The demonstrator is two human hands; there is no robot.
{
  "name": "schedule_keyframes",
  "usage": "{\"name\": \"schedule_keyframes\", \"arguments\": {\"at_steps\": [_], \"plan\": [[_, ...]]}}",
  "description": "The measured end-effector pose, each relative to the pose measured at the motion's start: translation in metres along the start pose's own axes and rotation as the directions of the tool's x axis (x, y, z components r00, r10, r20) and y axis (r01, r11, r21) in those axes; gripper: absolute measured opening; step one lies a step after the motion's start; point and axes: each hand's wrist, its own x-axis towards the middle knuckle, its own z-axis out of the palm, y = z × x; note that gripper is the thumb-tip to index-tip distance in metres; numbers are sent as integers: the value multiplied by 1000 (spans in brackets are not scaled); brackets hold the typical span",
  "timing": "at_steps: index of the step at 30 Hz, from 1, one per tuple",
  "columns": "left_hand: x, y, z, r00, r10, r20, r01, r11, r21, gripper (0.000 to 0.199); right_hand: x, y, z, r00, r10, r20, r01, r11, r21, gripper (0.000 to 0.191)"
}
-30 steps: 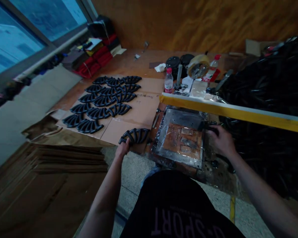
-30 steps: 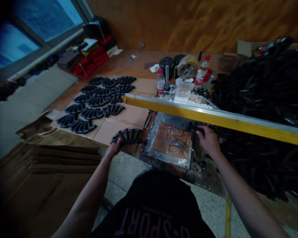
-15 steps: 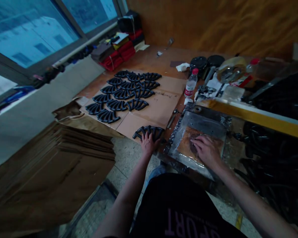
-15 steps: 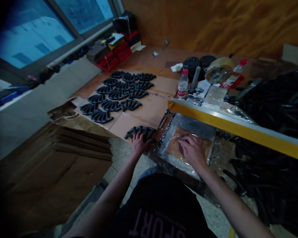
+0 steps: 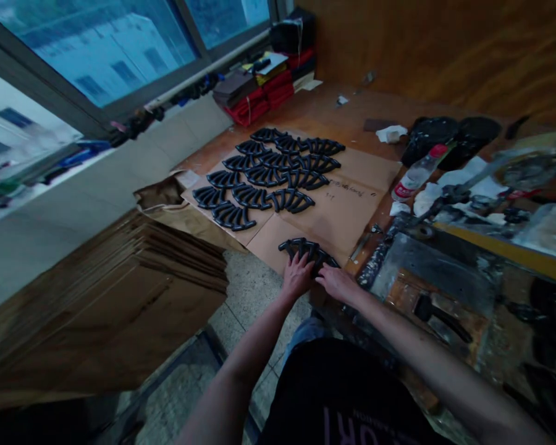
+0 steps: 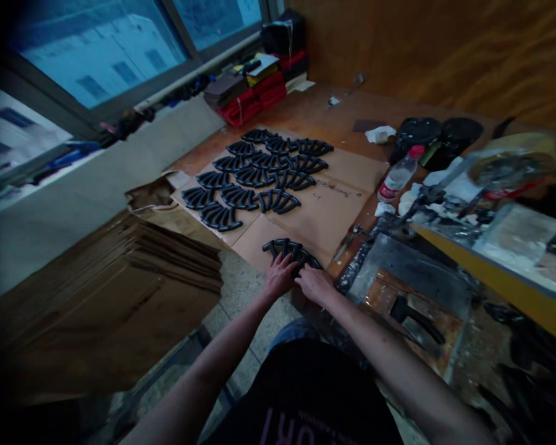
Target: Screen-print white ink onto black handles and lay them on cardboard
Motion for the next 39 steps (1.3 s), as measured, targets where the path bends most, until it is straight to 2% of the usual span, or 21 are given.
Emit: {"name": "schedule_keyframes", "arguments": {"at_steps": [2, 5, 9, 12, 14, 17, 21, 23, 27, 29, 31, 33, 35, 37, 39], "plan": [[15, -27, -11, 996, 87, 21, -88, 996, 16, 50, 12, -8, 5, 999, -26, 19, 25, 999, 44, 28], [43, -74, -31, 988, 140, 70, -143, 989, 40, 55, 32, -22, 13, 996, -89, -3, 89, 990, 111, 39], [73, -139, -55, 984, 100, 148, -109, 993, 50, 62, 52, -31, 30, 986, -167, -23, 169, 975, 145, 48], [79, -171, -62, 980, 65, 188, -79, 995, 64, 65, 58, -26, 47, 990, -138, -10, 138, 982, 133, 51], [76, -179, -62, 981, 54, 184, -70, 995, 77, 65, 58, -20, 56, 992, -126, -9, 126, 985, 121, 55], [68, -177, -60, 992, -18, 127, 6, 995, 97, 64, 54, -14, 62, 992, -126, 9, 124, 987, 105, 59], [67, -168, -57, 991, -99, 92, 90, 991, 103, 66, 44, -17, 54, 994, -107, 32, 104, 990, 99, 52], [70, -160, -55, 989, -129, 68, 122, 987, 101, 70, 33, -20, 45, 995, -102, 5, 101, 989, 112, 48], [69, -136, -48, 977, -210, -44, 214, 970, 114, 71, -12, -10, 13, 979, -139, -152, 162, 975, 155, 41], [66, -117, -45, 970, -218, -109, 225, 972, 62, 69, -48, 9, -6, 957, -113, -267, 158, 975, 153, 41], [65, -86, -43, 968, -203, -148, 196, 979, -61, 64, -93, 36, -20, 922, -30, -386, 84, 989, 124, 48], [66, -40, -45, 977, -178, -116, 143, 954, -262, 56, -141, 65, -24, 888, 79, -452, -41, 995, 93, 60], [69, 22, -54, 989, -142, -34, 104, 850, -517, 52, -182, 88, -17, 882, 163, -441, -141, 986, 84, 72], [73, 94, -70, 996, -75, 38, 78, 660, -747, 53, -213, 104, -5, 916, 154, -371, -129, 987, 92, 72], [77, 164, -90, 999, 13, 44, 34, 436, -899, 57, -235, 114, 2, 938, 80, -337, -40, 992, 123, 54]]}}
